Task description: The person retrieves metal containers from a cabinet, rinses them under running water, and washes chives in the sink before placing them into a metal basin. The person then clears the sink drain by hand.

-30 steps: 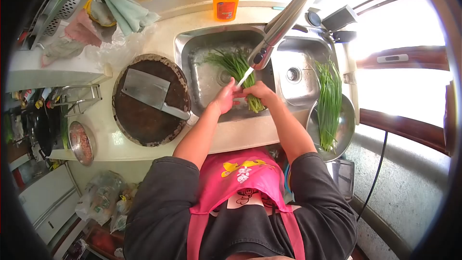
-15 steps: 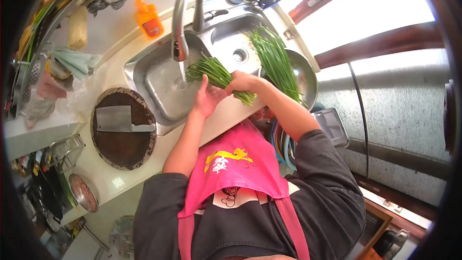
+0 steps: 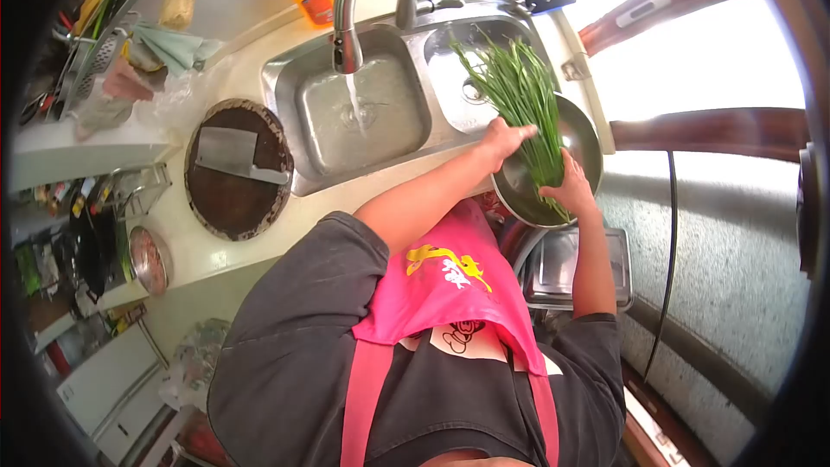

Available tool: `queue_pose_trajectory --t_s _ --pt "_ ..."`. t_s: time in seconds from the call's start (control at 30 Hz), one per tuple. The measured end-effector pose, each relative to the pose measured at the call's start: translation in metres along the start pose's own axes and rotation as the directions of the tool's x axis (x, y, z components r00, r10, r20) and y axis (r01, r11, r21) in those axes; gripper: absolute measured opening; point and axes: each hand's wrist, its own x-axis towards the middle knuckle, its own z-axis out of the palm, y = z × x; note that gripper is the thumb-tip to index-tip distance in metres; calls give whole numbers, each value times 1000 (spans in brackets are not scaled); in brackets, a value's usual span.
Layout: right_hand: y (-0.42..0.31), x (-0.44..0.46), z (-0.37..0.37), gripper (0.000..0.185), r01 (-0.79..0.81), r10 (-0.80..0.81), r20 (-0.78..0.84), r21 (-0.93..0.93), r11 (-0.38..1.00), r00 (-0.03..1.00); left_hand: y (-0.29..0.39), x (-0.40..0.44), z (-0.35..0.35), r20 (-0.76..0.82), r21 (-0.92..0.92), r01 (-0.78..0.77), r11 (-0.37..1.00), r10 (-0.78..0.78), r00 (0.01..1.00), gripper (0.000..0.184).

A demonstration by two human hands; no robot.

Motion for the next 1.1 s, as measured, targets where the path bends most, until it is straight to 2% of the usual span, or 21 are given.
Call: queue_pose_trajectory --t_s 0.1,0.17,0.23,0.27,0.33,0.37,0.4,0.5,0.53,0.57,0.63,0.67,0.73,0.8,0.87,0.9,0.93,1.0,1.03,1.07,1.1 --pt "9 3 3 111 -23 23 31 17 1000 999 -29 -21 -35 -159 113 -302 947 317 935 35" --pt "4 -3 -7 109 -43 43 9 -22 999 999 -24 -50 -98 -130 67 -328 942 334 933 27" --pt "7 -4 -14 107 -27 24 -51 -59 998 998 -65 -46 -180 -336 409 -314 857 462 821 19" --pt "-2 -6 -22 93 -3 -2 -95 -57 998 996 -72 -46 -222 -522 238 -67 969 185 833 16" --pt "-30 -8 -38 84 14 -3 -200 51 999 980 -95 -30 -308 -682 145 247 958 -84 727 18" --pt "-47 -8 -44 79 25 2 -253 103 994 968 -108 -18 -346 -712 258 309 916 -36 702 22" --pt "-67 -7 -47 67 72 -45 -336 69 995 941 -113 -8 -369 -717 562 365 742 218 662 26" --pt "-125 4 -42 61 290 -222 -412 109 951 884 -110 37 -407 -475 830 262 492 380 794 30" --pt "-149 7 -36 55 337 -257 -408 135 932 876 -107 52 -406 -388 867 200 456 369 844 27" --pt "-168 12 -27 54 390 -317 -380 130 912 869 -117 73 -417 -325 902 200 382 299 897 26" --pt "-197 25 -3 54 439 -362 -296 258 861 884 -134 112 -432 -199 960 166 225 135 971 26" --pt "-207 31 8 53 453 -385 -256 316 834 887 -149 119 -436 -133 987 104 125 253 958 28" --pt "-226 52 18 50 466 -417 -208 372 803 885 -183 148 -452 -37 998 4 63 544 838 34" --pt "-234 101 23 50 548 -476 -294 250 799 829 -192 161 -458 -26 999 -5 51 597 802 40" --pt "-234 172 38 52 584 -463 -414 240 775 784 -176 149 -444 -117 992 80 102 446 887 46" --pt "-243 208 33 54 529 -426 -394 204 824 814 -162 139 -435 -166 984 130 123 366 916 50" --pt "-238 251 45 58 495 -412 -501 37 868 761 -144 125 -419 -159 980 86 181 440 884 55" --pt "-237 316 48 75 271 -249 -463 -20 962 851 -131 106 -413 -278 919 102 380 444 852 59" --pt "-231 346 53 75 194 -179 -380 1 981 908 -126 92 -407 -338 875 110 472 432 836 61" --pt "-232 361 47 64 141 -136 -273 -1 990 952 -99 69 -384 -487 863 329 383 460 743 61" --pt "-236 366 38 52 74 -70 -227 8 997 971 -78 59 -373 -674 659 365 658 301 674 59"
